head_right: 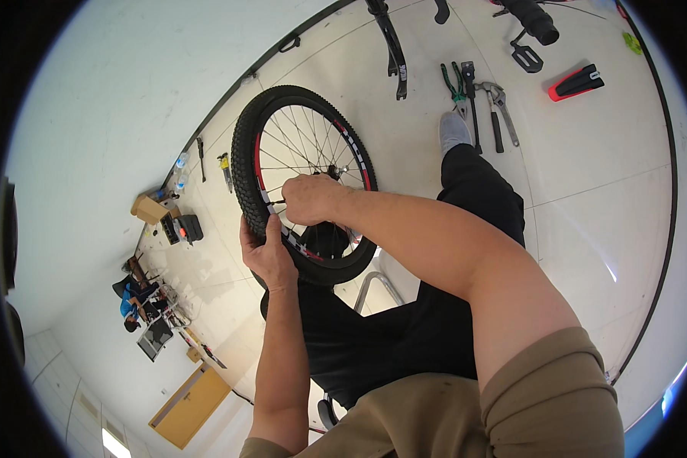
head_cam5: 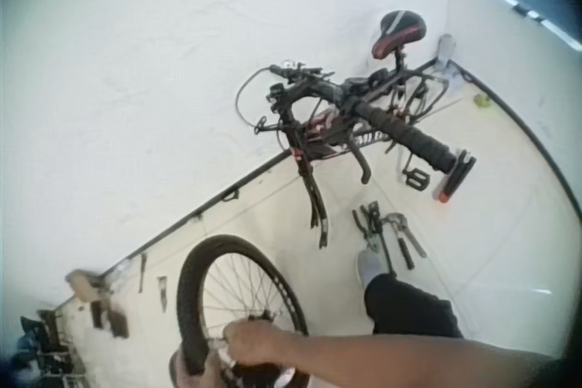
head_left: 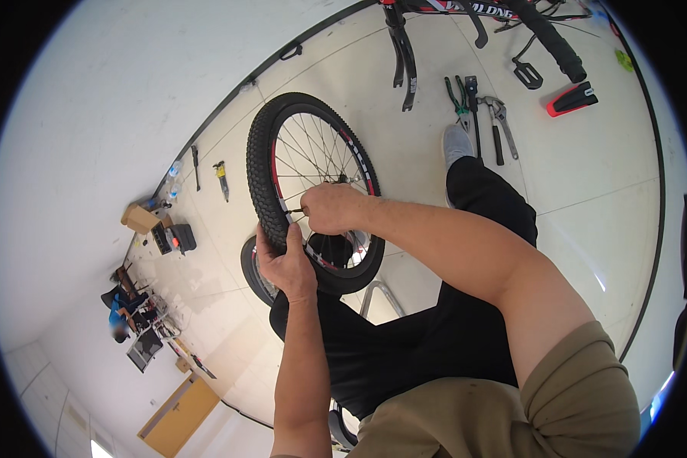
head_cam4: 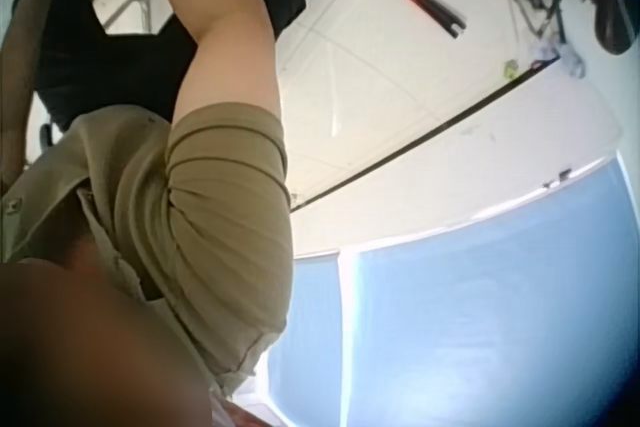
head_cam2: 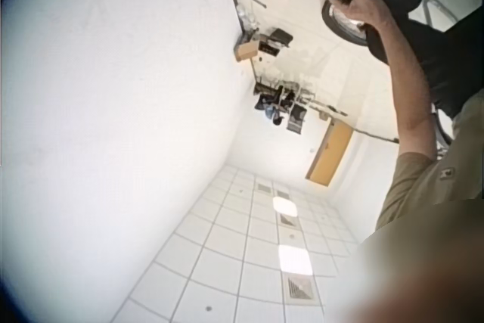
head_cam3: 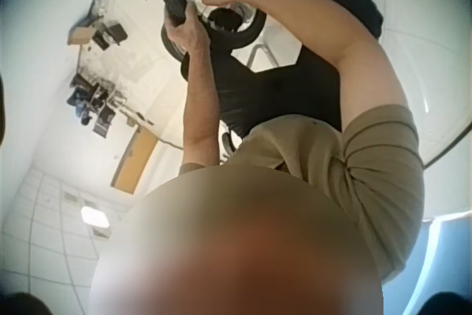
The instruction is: The person removes the tire from a bicycle wheel using tire levers, then uses a spoke wrench to adjust the spokes on both wheels. The person works on the rear wheel first, then the front wheel, tightening and loosening spokes to true the wheels.
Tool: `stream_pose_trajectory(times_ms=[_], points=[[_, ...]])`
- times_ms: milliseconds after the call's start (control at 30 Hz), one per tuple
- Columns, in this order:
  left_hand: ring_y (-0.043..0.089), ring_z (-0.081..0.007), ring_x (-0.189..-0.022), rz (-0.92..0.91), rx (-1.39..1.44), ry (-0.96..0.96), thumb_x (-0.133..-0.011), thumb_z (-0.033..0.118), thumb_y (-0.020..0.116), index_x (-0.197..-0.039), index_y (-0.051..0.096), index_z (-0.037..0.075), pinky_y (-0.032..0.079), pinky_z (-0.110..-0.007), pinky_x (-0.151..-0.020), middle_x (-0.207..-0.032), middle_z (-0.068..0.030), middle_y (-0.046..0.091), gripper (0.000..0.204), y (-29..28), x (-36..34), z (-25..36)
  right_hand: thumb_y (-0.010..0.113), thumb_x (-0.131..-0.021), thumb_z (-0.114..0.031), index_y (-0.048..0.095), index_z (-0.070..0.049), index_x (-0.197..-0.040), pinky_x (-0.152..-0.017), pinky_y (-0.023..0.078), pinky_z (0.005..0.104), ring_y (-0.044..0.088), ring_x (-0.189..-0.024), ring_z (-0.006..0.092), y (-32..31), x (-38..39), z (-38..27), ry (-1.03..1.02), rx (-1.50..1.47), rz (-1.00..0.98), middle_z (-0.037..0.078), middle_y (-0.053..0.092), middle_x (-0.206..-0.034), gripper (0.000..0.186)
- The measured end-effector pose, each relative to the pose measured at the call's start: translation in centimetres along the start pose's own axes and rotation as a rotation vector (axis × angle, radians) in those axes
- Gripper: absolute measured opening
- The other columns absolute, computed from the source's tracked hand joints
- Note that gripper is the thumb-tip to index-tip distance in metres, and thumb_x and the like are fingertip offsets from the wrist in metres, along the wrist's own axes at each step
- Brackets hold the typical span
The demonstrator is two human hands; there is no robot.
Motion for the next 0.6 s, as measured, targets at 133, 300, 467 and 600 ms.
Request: stream_pose_trajectory(times_ms=[133,300,467,600], points=[[0.064,-0.0154,-0.1,0.015,0.01,0.026,-0.09,0.002,0.074,-0.14,0.049,-0.009,0.052,-0.028,-0.088,-0.118,-0.0103,0.067,0.057,-0.04,-0.02,-0.3,0.056,-0.079,-0.01,0.072,0.004,-0.107,-0.098,0.053,0.0458,0.069,-0.11,0.036,-0.18,0.37,-0.35,-0.049,0.019,0.001,0.025,0.072,-0.111,0.035],[0.064,-0.0157,-0.102,0.001,0.011,0.024,-0.089,0.002,0.074,-0.139,0.051,-0.009,0.053,-0.028,-0.09,-0.12,-0.0109,0.067,0.056,-0.27,-0.48,-0.79,0.056,-0.08,-0.014,0.075,-0.002,-0.101,-0.094,0.053,0.048,0.069,-0.104,0.0372,-0.6,0.67,-0.15,-0.058,-0.026,0.108,0.022,0.073,-0.103,0.031],[0.064,-0.0154,-0.101,0.023,0.035,0.014,-0.089,0.0,0.074,-0.139,0.051,-0.009,0.053,-0.027,-0.089,-0.118,-0.0103,0.067,0.056,-0.19,-0.46,-0.88,0.055,-0.08,-0.016,0.076,-0.005,-0.097,-0.092,0.053,0.0495,0.07,-0.1,0.0383,-0.49,0.54,-0.17,-0.051,-0.018,0.145,0.022,0.073,-0.098,0.029],[0.064,-0.0154,-0.1,0.009,0.037,-0.018,-0.088,0.001,0.075,-0.139,0.051,-0.01,0.053,-0.027,-0.089,-0.118,-0.0105,0.067,0.057,0.07,-0.16,-0.43,0.054,-0.081,-0.016,0.077,-0.005,-0.096,-0.092,0.053,0.0491,0.07,-0.101,0.0374,-0.3,0.52,-0.17,-0.039,-0.015,0.147,0.022,0.074,-0.1,0.029]])
Point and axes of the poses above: each hand's wrist, its own x-axis away from the middle knuckle, its own y-axis out of the palm, z = x × y, the point moved 3 cm from there along -x, towards the middle knuckle
